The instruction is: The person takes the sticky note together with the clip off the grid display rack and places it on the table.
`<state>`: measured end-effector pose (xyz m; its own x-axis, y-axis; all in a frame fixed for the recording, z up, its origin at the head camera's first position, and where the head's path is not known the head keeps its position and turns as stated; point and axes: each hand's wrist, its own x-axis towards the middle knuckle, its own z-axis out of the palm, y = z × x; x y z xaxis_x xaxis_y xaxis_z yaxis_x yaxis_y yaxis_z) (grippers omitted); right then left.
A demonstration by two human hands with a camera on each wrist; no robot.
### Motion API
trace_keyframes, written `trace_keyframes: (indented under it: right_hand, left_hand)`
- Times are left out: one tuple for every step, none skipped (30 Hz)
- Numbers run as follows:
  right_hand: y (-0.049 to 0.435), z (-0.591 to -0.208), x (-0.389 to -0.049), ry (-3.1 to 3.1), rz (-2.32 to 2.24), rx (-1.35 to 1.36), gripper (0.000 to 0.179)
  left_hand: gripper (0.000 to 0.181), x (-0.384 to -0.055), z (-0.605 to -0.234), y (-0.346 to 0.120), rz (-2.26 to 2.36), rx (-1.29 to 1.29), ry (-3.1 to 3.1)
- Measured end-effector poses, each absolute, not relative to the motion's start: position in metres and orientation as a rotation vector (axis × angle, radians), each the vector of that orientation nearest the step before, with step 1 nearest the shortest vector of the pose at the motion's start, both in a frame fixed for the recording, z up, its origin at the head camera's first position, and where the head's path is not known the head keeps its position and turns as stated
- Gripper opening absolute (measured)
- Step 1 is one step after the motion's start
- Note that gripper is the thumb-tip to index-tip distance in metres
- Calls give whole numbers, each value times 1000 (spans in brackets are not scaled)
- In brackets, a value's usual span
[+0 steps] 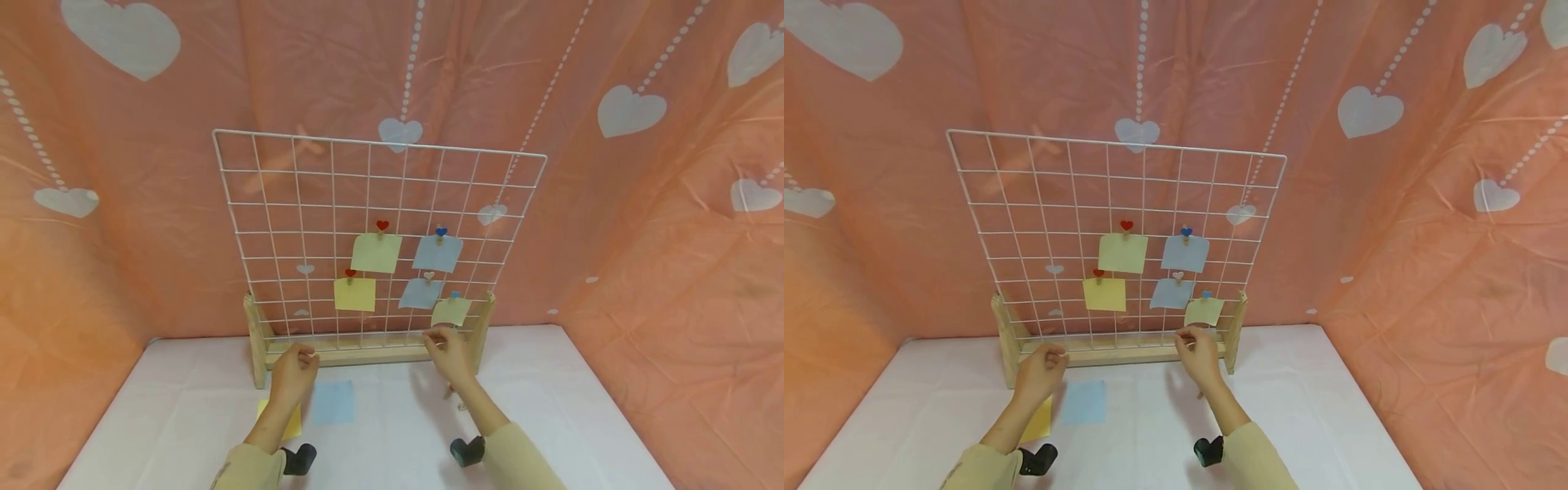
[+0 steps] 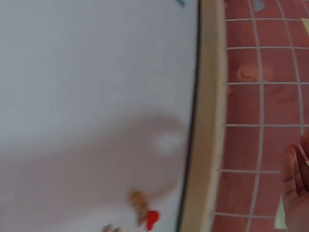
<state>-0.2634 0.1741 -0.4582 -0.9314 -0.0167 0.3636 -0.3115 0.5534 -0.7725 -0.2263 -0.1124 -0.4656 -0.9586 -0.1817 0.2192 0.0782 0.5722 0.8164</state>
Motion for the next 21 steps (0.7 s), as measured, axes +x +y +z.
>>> trace_keyframes:
  right_hand:
    - [172, -455, -264, -2473, 1321, 269, 13]
    - [170, -452, -265, -2471, 1310, 266, 13]
    - [168, -449, -267, -2469, 1305, 266, 13]
    - [165, -446, -268, -2470, 1302, 265, 14]
    - [163, -443, -269, -2464, 1309, 274, 14]
    - [161, -440, -271, -2459, 1311, 285, 14]
    - [158, -437, -272, -2456, 1318, 291, 15]
    - [154, -434, -274, -2458, 1321, 293, 16]
    - [151, -431, -275, -2457, 1322, 300, 16]
    - [147, -427, -276, -2447, 1338, 318, 17]
    - [143, -424, -277, -2439, 1357, 329, 17]
    - [138, -420, -278, -2435, 1373, 331, 18]
    - [134, -416, -279, -2423, 1395, 342, 18]
    - [130, -412, -280, -2408, 1412, 360, 19]
    - [126, -409, -280, -2393, 1433, 378, 19]
    - [122, -406, -281, -2376, 1450, 393, 19]
    - [118, -404, -282, -2365, 1458, 397, 19]
    - [115, -401, -283, -2349, 1457, 414, 19]
    - [111, -399, -283, -2335, 1464, 429, 19]
    - [108, -397, -284, -2328, 1468, 440, 19]
    - [104, -395, -285, -2317, 1474, 452, 19]
  left_hand:
    - [14, -227, -465, -112, -1338, 90, -2525]
    - [15, -227, -464, -111, -1343, 92, -2520]
    - [15, -228, -463, -111, -1348, 91, -2510]
    - [15, -228, -462, -110, -1350, 90, -2499]
    - [16, -229, -461, -110, -1351, 90, -2489]
    - [17, -229, -460, -109, -1357, 85, -2472]
    - [18, -230, -459, -108, -1361, 78, -2452]
    - [19, -231, -458, -107, -1362, 71, -2430]
    - [20, -232, -457, -106, -1368, 61, -2406]
    - [21, -233, -456, -105, -1374, 48, -2385]
    - [22, -234, -455, -104, -1381, 32, -2360]
    - [23, -236, -455, -103, -1387, 11, -2331]
    - [24, -237, -455, -103, -1386, -5, -2312]
    - [26, -238, -454, -102, -1390, -21, -2291]
    - [27, -239, -454, -101, -1395, -32, -2278]
    - [28, -240, -453, -100, -1397, -39, -2273]
    - [30, -241, -452, -99, -1400, -41, -2268]
    - [32, -241, -452, -98, -1402, -42, -2269]
    - [33, -242, -451, -97, -1413, -39, -2275]
    - [35, -241, -450, -96, -1425, -40, -2276]
    - [37, -241, -449, -96, -1435, -40, -2285]
